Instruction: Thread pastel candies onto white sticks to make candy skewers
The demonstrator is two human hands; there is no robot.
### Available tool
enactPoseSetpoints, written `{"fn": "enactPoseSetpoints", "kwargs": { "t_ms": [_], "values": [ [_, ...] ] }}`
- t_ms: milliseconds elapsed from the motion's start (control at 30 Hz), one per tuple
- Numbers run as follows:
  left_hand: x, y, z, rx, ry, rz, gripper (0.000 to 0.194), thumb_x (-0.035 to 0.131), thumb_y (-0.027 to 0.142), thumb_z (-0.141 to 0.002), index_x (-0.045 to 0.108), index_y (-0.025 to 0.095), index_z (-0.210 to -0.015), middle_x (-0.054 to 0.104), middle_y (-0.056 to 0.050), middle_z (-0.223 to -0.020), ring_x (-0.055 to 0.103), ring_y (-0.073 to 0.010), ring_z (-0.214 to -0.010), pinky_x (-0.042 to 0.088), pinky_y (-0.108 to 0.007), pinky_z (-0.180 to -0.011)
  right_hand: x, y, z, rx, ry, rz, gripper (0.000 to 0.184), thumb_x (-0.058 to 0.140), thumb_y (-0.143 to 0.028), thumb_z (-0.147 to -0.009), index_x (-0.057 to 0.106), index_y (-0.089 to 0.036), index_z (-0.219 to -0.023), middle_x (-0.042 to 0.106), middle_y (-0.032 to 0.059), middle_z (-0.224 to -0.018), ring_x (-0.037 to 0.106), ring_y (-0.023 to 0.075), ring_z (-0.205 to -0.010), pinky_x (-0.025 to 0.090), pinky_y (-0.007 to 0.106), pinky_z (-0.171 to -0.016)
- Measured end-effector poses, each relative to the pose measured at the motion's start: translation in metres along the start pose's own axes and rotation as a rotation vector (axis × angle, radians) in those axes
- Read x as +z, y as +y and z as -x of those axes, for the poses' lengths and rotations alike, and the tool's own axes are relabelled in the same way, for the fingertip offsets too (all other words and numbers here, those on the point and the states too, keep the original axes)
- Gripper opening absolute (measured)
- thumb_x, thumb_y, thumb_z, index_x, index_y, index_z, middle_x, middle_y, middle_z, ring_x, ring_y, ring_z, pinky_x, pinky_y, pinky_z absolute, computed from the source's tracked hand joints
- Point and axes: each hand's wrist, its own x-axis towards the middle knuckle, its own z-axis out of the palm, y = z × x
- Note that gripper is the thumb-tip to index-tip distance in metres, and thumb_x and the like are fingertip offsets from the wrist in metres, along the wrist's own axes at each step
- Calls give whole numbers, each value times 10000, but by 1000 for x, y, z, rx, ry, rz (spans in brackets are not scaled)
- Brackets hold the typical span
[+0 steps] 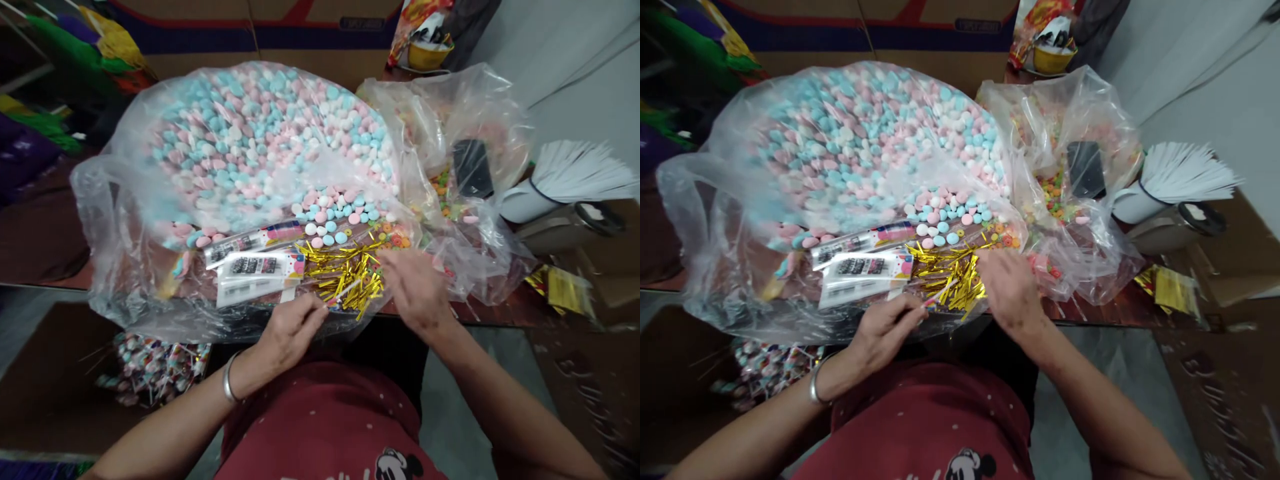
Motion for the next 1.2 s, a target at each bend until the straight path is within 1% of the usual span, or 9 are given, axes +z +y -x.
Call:
{"fn": "enactPoseSetpoints", "kwargs": {
  "t_ms": [67,133,300,533,633,767,867,933,1200],
  "values": [
    [-2,4,-2,-194,26,215,215,602,320,-882,629,181,-719,614,-6,-618,514,-110,-519,428,-219,-512,2,21,-6,108,-16,134,255,397,-195,-981,634,-160,-1069,687,114,-970,558,241,-901,412,363,-814],
    [-1,7,-3,-342,21,403,233,630,367,-858,618,177,-724,632,-1,-610,474,-86,-446,381,-189,-411,10,34,-11,160,-145,254,207,449,-188,-944,648,-161,-998,690,112,-909,561,247,-862,413,354,-777],
    [5,12,-5,-477,16,623,247,686,390,-795,612,169,-714,643,-2,-574,410,-53,-367,316,-141,-305,32,30,-21,231,-331,458,217,445,-53,-869,647,-127,-898,678,145,-884,563,265,-866,408,365,-767],
    [5,15,-10,-501,29,824,289,768,373,-722,569,164,-701,675,-18,-632,435,-59,-365,334,-142,-257,16,30,-23,152,-252,434,269,396,-43,-884,644,-145,-873,640,159,-923,534,288,-963,441,372,-739],
    [4,16,-12,-490,40,932,307,793,341,-700,540,168,-697,692,-22,-665,466,-71,-380,344,-145,-250,6,34,-25,206,-95,415,217,442,-86,-889,639,-169,-847,615,137,-917,519,275,-951,452,369,-735],
    [10,19,-14,-470,-8,1003,293,794,323,-705,541,176,-725,696,-13,-661,491,-91,-375,364,-166,-228,8,18,-26,267,107,40,189,479,-162,-920,638,-186,-820,595,71,-837,548,214,-859,476,366,-775],
    [15,22,-17,-453,-40,1006,289,792,333,-711,554,168,-721,694,-17,-656,521,-99,-388,373,-163,-236,21,-10,-19,200,42,-433,183,492,-148,-915,666,-200,-894,613,23,-811,581,147,-753,491,290,-700],
    [17,24,-19,-459,-39,1000,291,791,336,-709,559,161,-713,694,-19,-655,519,-95,-381,371,-162,-240,28,-27,-13,184,11,-602,196,498,-121,-893,676,-203,-882,615,12,-802,595,127,-734,489,264,-680],
    [20,22,-20,-519,32,938,341,809,332,-684,523,175,-782,694,-5,-628,541,-88,-393,386,-148,-318,33,-38,0,248,-35,-758,194,511,-101,-852,664,-190,-772,580,-7,-728,552,101,-664,444,229,-616]
  ]
}}
